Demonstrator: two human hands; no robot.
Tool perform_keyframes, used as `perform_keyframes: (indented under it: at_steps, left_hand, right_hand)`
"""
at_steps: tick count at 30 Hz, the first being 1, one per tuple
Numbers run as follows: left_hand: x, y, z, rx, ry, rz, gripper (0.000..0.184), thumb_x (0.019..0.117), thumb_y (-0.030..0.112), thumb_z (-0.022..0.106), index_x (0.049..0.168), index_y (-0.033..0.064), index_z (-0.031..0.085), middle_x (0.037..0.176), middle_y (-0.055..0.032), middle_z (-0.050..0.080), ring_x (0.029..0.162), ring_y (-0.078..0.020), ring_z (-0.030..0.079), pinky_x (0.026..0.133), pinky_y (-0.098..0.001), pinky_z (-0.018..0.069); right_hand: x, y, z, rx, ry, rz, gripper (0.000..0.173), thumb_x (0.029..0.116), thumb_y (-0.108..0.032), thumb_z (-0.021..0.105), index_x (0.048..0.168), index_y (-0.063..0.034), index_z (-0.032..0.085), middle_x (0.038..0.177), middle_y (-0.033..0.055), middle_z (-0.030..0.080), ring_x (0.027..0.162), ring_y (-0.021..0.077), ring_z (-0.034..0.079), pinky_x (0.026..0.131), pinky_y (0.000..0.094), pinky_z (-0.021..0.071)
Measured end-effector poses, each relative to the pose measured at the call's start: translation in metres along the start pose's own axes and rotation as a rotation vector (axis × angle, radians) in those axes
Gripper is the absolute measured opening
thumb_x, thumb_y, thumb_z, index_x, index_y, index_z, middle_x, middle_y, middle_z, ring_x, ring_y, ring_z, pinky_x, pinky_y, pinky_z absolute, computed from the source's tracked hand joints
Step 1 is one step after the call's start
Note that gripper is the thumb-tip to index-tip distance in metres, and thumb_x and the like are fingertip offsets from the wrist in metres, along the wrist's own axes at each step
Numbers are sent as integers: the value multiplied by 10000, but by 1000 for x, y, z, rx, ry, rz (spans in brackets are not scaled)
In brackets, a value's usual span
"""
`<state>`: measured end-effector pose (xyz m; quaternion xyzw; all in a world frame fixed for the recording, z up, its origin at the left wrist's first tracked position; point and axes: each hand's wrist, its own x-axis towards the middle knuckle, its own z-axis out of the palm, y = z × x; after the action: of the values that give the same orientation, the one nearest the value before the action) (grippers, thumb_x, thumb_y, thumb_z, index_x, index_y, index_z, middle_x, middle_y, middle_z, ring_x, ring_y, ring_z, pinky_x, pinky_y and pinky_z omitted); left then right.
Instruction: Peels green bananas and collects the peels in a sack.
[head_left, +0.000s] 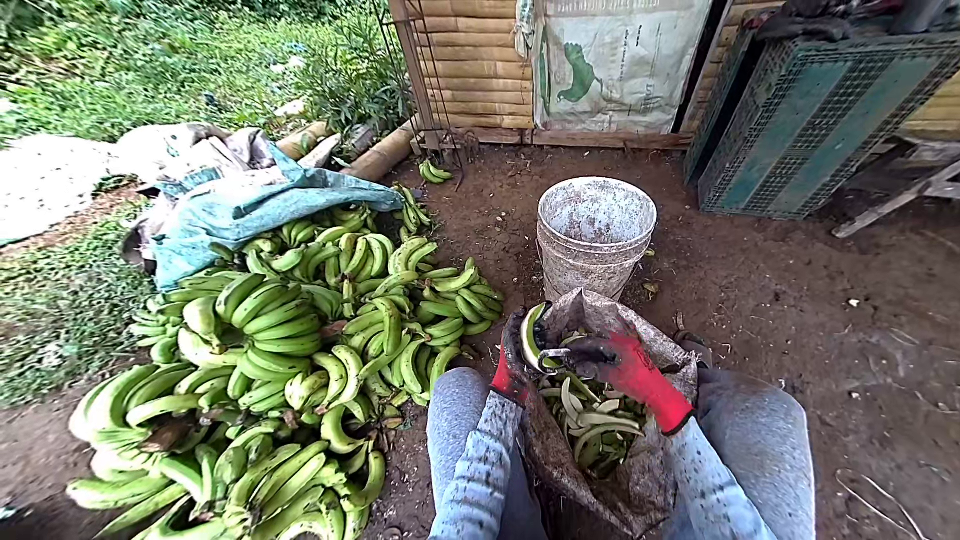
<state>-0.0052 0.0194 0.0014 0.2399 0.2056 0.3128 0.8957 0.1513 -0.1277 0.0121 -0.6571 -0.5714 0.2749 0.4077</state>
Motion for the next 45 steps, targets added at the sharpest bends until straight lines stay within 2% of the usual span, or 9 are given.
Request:
perform_keyframes:
  at_steps: [9,16,19,23,27,33,37,42,45]
  left_hand:
    - [-19,-19,9,354,9,129,407,1119,243,266,1197,25,601,799,-73,656,617,-125,629,558,-264,560]
    - [-21,-7,45,794,536,595,339,1107,183,365,1170,-27,625,862,-50,591,680,-84,553,652,-267,508]
    - [18,34,108,871,395,903,452,1099,257,347,1516,99,418,1383,-109,569,970,-140,637,796,-322,561]
    - [63,122,153,1114,158,984,673,1044,228,568,1605,40,249,1603,-233,346,1377,-313,495,1099,-443,460]
    - [27,184,46,1472,254,947,502,1059,320,530,1503,91,482,1492,-112,534,1350,-210,531,1122,-415,451]
    - [-26,153,-200,1775,1001,-450,838,897,376,728,1524,-44,364,1471,-344,458,1325,-497,508,1041,-662,441]
    - [-22,134,-235,1742,1082,-361,980,875,218,740,1618,6,137,1566,-370,279,1309,-521,505,1001,-618,499]
    - [-34,146,-206,1466,1020,-263,717,987,288,633,1501,-102,320,1449,-312,497,1358,-402,513,1122,-541,421]
    - [-62,157,-198,1093,984,15,318,1051,260,507,1160,-24,599,889,-137,608,730,-215,595,648,-375,513]
  right_hand:
    - [14,-5,21,-269,248,200,391,985,-235,620,1344,-86,669,1301,201,660,1207,352,638,1068,518,482]
    - [9,10,10,-81,595,282,377,1007,-240,630,1319,-31,664,1225,193,700,1142,323,674,1028,508,507]
    - [12,18,22,-65,555,253,379,1000,-262,649,1305,-38,676,1216,181,709,1135,300,678,1023,505,509]
    - [10,19,36,-181,407,204,370,976,-280,690,1273,-60,703,1194,193,706,1104,340,681,983,559,520]
    - [10,16,38,-223,356,232,383,970,-283,703,1277,-53,701,1191,213,703,1100,368,677,974,587,509]
    - [10,21,47,-168,308,239,360,961,-233,706,1269,-45,702,1200,178,719,1107,315,690,985,544,521]
    - [13,20,57,-174,219,269,357,969,-248,702,1276,-64,703,1182,151,727,1090,281,698,991,518,531]
    - [6,16,55,-187,191,259,363,967,-259,699,1273,-64,703,1172,160,728,1085,295,699,987,533,528]
    - [1,11,49,-170,230,287,367,999,-268,662,1307,-70,690,1198,156,727,1104,289,699,1006,525,521]
